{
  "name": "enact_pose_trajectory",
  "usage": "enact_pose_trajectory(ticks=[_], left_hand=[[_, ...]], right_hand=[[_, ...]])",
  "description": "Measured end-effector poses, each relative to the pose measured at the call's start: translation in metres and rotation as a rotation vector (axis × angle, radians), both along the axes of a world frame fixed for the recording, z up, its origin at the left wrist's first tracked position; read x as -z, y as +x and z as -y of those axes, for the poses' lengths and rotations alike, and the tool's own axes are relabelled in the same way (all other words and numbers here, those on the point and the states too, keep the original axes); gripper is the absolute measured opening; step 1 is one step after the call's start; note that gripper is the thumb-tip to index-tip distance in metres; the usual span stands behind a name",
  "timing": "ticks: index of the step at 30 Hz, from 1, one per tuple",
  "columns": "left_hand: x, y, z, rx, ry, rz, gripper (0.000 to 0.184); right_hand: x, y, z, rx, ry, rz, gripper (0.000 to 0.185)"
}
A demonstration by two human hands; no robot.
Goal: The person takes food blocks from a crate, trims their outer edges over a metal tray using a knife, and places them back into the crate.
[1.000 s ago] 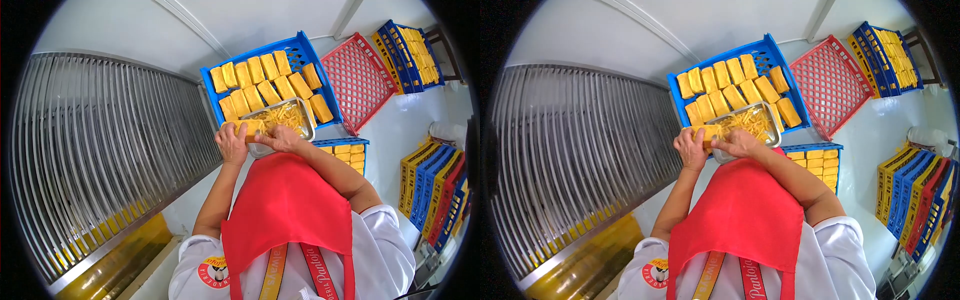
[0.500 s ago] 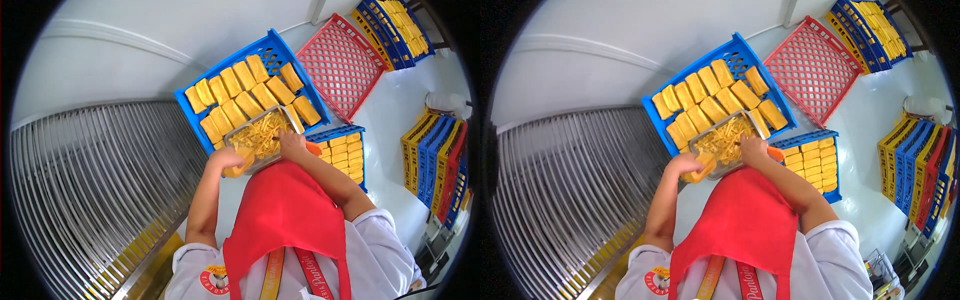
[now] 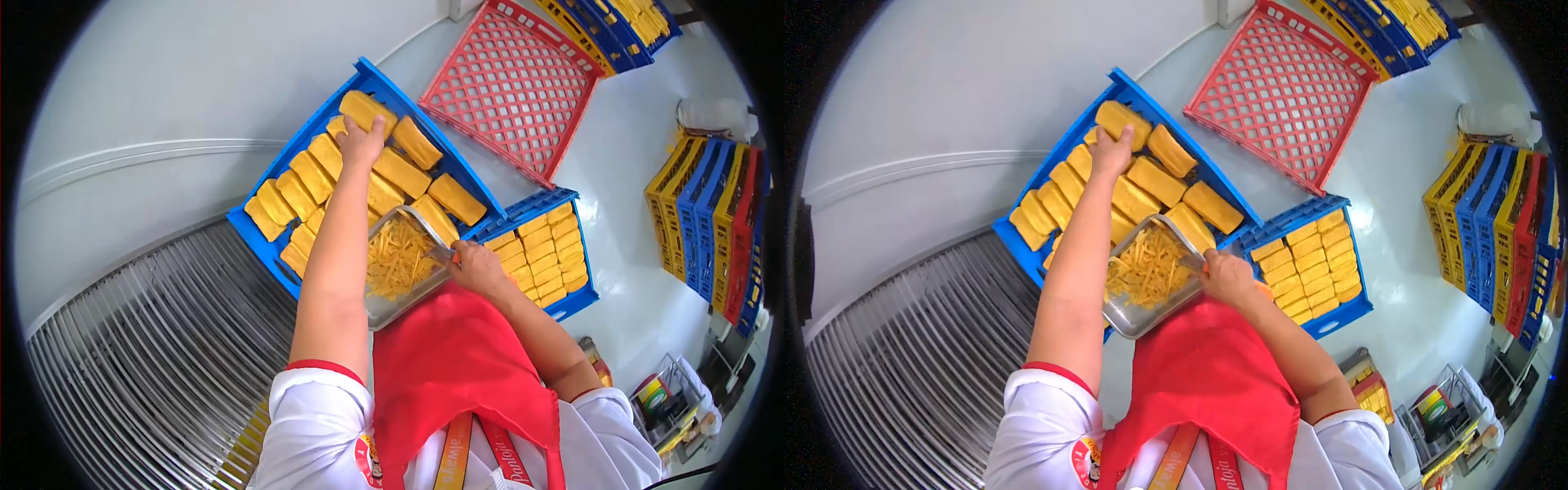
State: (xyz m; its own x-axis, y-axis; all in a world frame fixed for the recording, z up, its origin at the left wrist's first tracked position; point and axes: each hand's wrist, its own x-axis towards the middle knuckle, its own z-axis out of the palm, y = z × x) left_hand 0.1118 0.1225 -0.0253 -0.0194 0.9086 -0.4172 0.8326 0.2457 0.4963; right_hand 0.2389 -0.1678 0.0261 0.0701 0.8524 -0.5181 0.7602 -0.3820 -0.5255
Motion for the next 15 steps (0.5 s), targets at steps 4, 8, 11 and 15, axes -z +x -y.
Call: enact_pose_trajectory(ticks=[4,8,11,15], left_hand=[[0.009,0.0,0.038,0.189,0.09,0.044,0.076],[-0.008,-0.046,0.127,0.149,0.127,-0.233,0.074],[-0.019,-0.109,0.2,-0.077,0.106,-0.469,0.08],[0.005,-0.201,0.27,-0.34,-0.36,-0.284,0.077]], right_hand=[[0.015,-0.003,-0.002,0.072,0.024,-0.006,0.023],[0.045,-0.018,-0.003,0.002,-0.021,0.016,0.023],[0.073,-0.023,0.003,-0.004,-0.105,0.012,0.025],[0.067,-0.022,0.013,-0.035,-0.209,-0.051,0.022]])
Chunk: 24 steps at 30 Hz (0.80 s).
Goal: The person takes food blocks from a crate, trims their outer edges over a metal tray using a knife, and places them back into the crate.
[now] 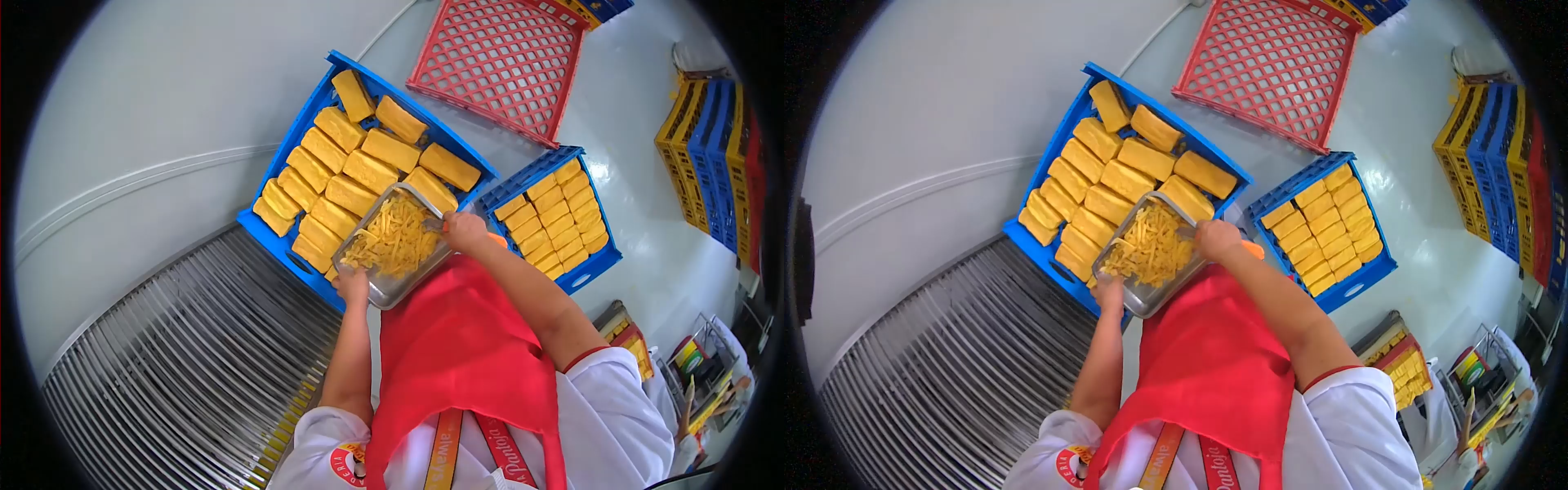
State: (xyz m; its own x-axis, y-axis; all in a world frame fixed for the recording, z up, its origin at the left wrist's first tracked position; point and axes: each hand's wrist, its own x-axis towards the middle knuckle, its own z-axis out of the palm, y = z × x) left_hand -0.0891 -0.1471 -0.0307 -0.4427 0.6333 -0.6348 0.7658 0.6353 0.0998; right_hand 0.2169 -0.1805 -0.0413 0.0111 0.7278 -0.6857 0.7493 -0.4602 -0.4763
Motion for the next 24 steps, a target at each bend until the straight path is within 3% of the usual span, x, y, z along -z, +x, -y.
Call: enact_pose_trajectory(ticks=[4,6,7,8,9,11,15,17,20,24], left_hand=[[-0.005,-0.002,0.015,0.08,0.022,0.006,0.074],[-0.022,0.018,0.016,0.035,0.159,-0.158,0.068],[-0.007,0.005,0.021,0.051,0.162,-0.147,0.068],[0.026,-0.016,0.023,0.062,0.262,0.112,0.064],[0.015,-0.006,0.021,0.076,0.348,0.376,0.061],[-0.009,0.018,0.027,0.029,0.184,0.5,0.056],[-0.021,0.075,0.053,0.292,0.159,0.628,0.05],[-0.034,0.114,0.073,0.61,0.065,0.605,0.044],[-0.002,0.159,0.101,0.815,-0.032,0.584,0.043],[0.034,0.226,0.141,1.071,-0.134,0.53,0.044]], right_hand=[[-0.009,-0.004,0.043,0.12,0.048,0.055,0.02],[-0.014,-0.002,0.077,0.231,0.077,-0.009,0.02],[-0.019,0.0,0.094,0.249,0.079,0.001,0.02],[-0.024,0.002,0.115,0.329,0.063,-0.023,0.02],[-0.028,0.004,0.137,0.415,0.043,-0.048,0.021],[-0.035,0.007,0.182,0.541,0.075,-0.02,0.023],[-0.03,0.02,0.273,0.805,0.009,0.023,0.027],[-0.016,0.02,0.32,0.918,-0.006,0.013,0.028],[-0.001,0.019,0.387,1.265,-0.038,-0.043,0.029],[0.017,0.024,0.454,1.424,-0.194,-0.03,0.03]])
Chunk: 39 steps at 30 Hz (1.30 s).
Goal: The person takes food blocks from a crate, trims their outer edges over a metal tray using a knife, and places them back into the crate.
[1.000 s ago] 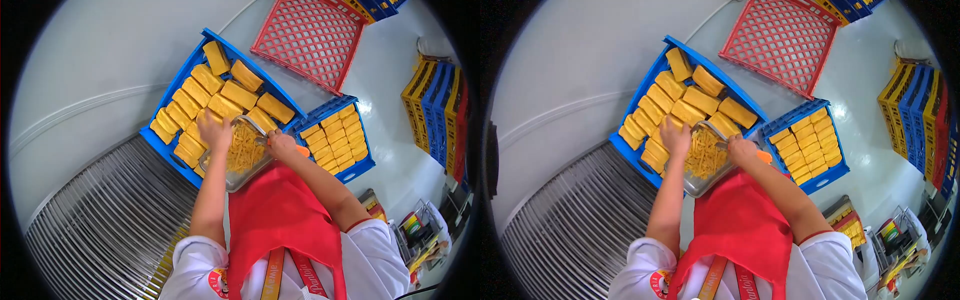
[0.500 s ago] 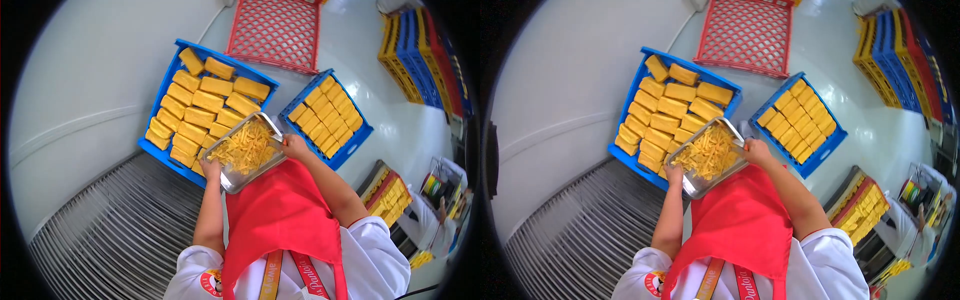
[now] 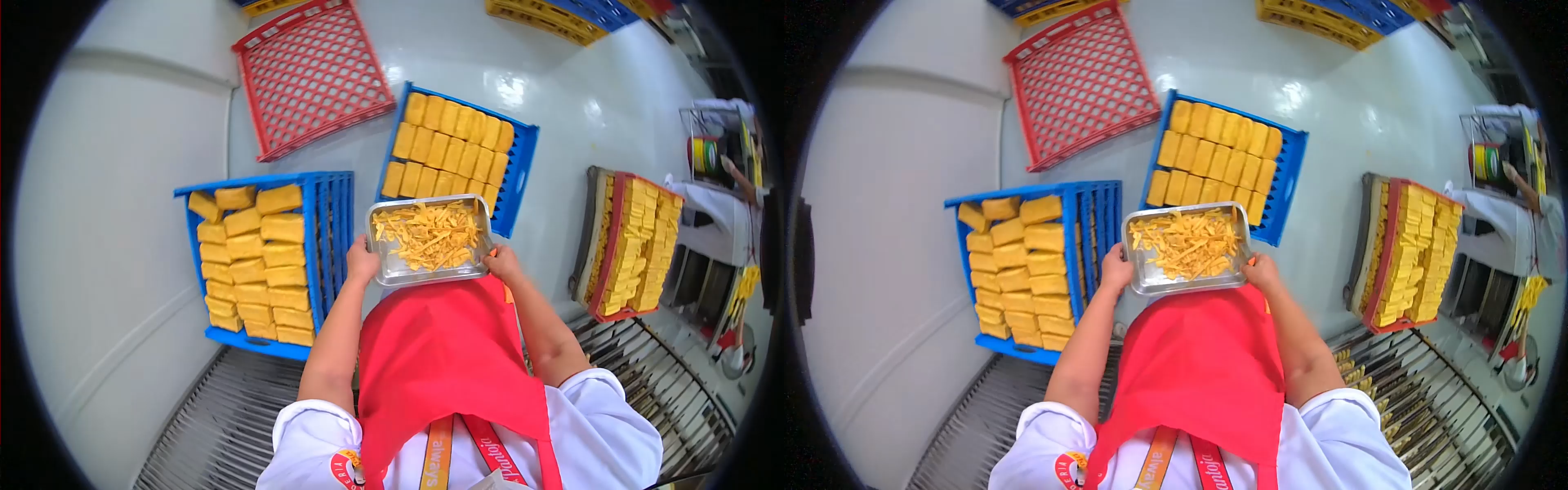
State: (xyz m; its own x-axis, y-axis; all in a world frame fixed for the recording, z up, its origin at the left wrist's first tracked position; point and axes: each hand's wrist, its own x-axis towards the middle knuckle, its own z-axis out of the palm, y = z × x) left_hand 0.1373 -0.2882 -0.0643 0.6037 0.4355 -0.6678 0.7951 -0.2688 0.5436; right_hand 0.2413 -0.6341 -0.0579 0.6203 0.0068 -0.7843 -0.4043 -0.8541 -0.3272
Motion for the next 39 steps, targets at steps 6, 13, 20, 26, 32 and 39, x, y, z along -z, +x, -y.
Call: enact_pose_trajectory(ticks=[6,13,20,26,32,39], left_hand=[[0.079,0.093,0.041,0.251,0.085,-0.077,0.042],[0.163,0.188,0.063,0.417,0.269,-0.106,0.034],[0.27,0.216,0.043,0.453,0.252,-0.105,0.048],[0.263,0.23,0.03,0.398,0.564,-0.126,0.082],[0.317,0.217,-0.017,0.246,0.172,-0.159,0.093],[0.321,0.222,-0.025,0.107,0.11,-0.059,0.051]], right_hand=[[0.058,0.018,0.052,0.125,-0.017,-0.122,0.03],[0.185,0.052,0.062,0.146,-0.03,-0.01,0.023],[0.265,0.078,0.06,0.213,0.061,-0.087,0.036],[0.254,0.095,0.078,0.285,-0.361,0.467,0.045],[0.282,0.114,0.151,0.457,-0.312,0.002,0.065],[0.301,0.13,0.169,0.404,-0.323,-0.01,0.047]])
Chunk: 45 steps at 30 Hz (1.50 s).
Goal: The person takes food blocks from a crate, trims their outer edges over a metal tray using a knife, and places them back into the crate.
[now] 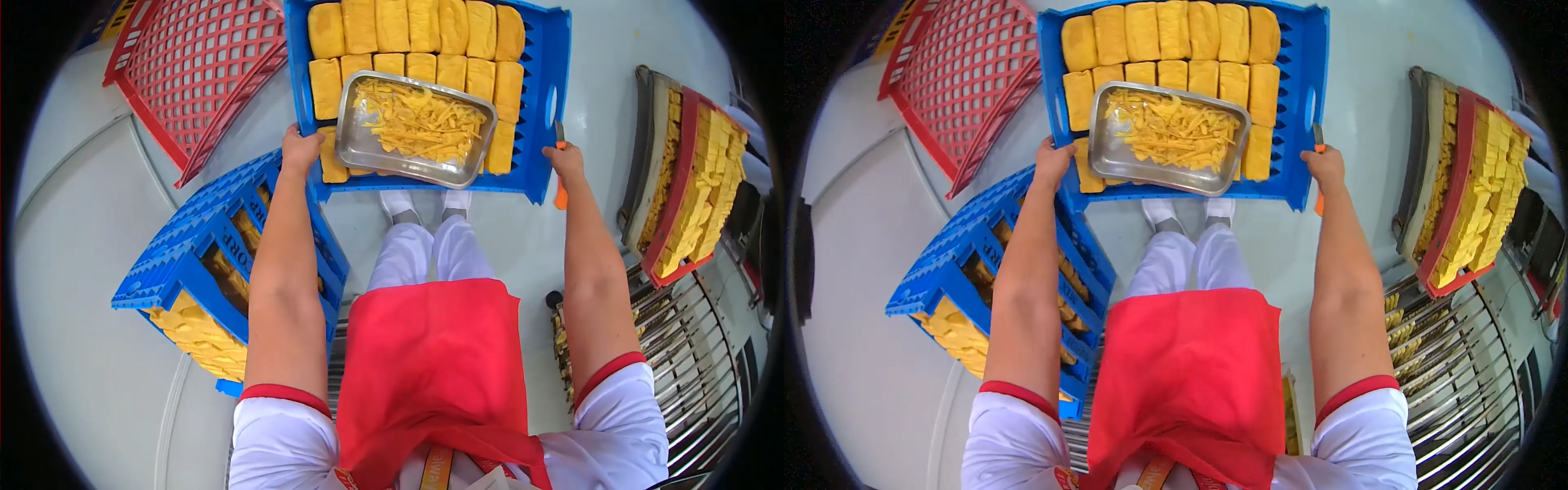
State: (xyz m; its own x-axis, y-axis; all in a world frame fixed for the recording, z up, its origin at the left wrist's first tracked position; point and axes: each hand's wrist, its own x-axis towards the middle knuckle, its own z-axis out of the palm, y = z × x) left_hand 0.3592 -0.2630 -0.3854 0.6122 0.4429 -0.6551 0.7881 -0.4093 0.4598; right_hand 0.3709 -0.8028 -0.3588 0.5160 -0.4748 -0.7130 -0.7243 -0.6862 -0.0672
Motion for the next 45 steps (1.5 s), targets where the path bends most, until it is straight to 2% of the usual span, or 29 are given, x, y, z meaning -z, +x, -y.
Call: enact_pose_trajectory(ticks=[4,6,8,9,10,12,16,17,19,26,28,30,34,35,39,41,42,45], left_hand=[[-0.034,-0.006,0.009,-0.124,0.133,0.134,0.045],[-0.056,-0.018,0.015,-0.212,0.182,0.193,0.041],[-0.07,-0.034,0.014,-0.13,0.257,0.304,0.028],[-0.068,-0.05,0.015,-0.185,0.249,0.422,0.026],[-0.084,-0.061,0.017,-0.215,0.206,0.42,0.024],[-0.122,-0.082,0.026,-0.28,0.182,0.453,0.019],[-0.208,-0.124,0.039,-0.439,0.141,0.51,0.018],[-0.215,-0.142,0.039,-0.465,0.137,0.538,0.019],[-0.268,-0.161,0.044,-0.557,0.104,0.515,0.021],[-0.384,-0.266,0.047,-0.833,0.22,0.672,0.022],[-0.425,-0.299,0.063,-0.914,0.254,0.603,0.021],[-0.454,-0.323,0.085,-0.956,0.347,0.608,0.019],[-0.514,-0.361,0.117,-1.244,0.366,0.55,0.016],[-0.554,-0.382,0.159,-1.256,0.341,0.603,0.016],[-0.604,-0.396,0.236,-1.415,0.473,0.53,0.016],[-0.654,-0.408,0.281,-1.516,0.49,0.523,0.016],[-0.651,-0.381,0.302,-1.579,0.398,0.529,0.016],[-0.665,-0.373,0.323,-1.68,0.423,0.546,0.017]], right_hand=[[-0.034,0.001,-0.003,-0.144,-0.163,0.104,0.04],[-0.055,-0.005,0.0,0.068,-0.11,0.412,0.037],[-0.058,-0.018,0.028,0.048,-0.093,0.463,0.035],[-0.08,-0.019,0.023,0.056,-0.08,0.508,0.031],[-0.104,-0.023,0.019,0.063,-0.066,0.552,0.028],[-0.141,-0.03,0.027,0.075,0.106,0.669,0.022],[-0.228,-0.029,0.033,0.049,0.127,0.749,0.02],[-0.256,-0.026,0.025,0.02,0.125,0.747,0.02],[-0.308,-0.016,0.014,-0.058,0.161,0.777,0.018],[-0.413,0.035,-0.046,-0.307,0.43,0.951,0.013],[-0.448,0.041,-0.065,-0.506,0.416,0.962,0.013],[-0.495,0.058,-0.097,-0.557,0.377,0.914,0.014],[-0.533,0.096,-0.157,-0.891,0.366,0.858,0.026],[-0.608,0.073,-0.12,-0.909,0.294,0.898,0.028],[-0.649,0.112,-0.163,-1.109,0.403,0.927,0.027],[-0.68,0.11,-0.171,-1.204,0.476,0.903,0.029],[-0.708,0.13,-0.149,-1.211,0.411,0.884,0.03],[-0.718,0.141,-0.183,-1.273,0.448,0.837,0.03]])
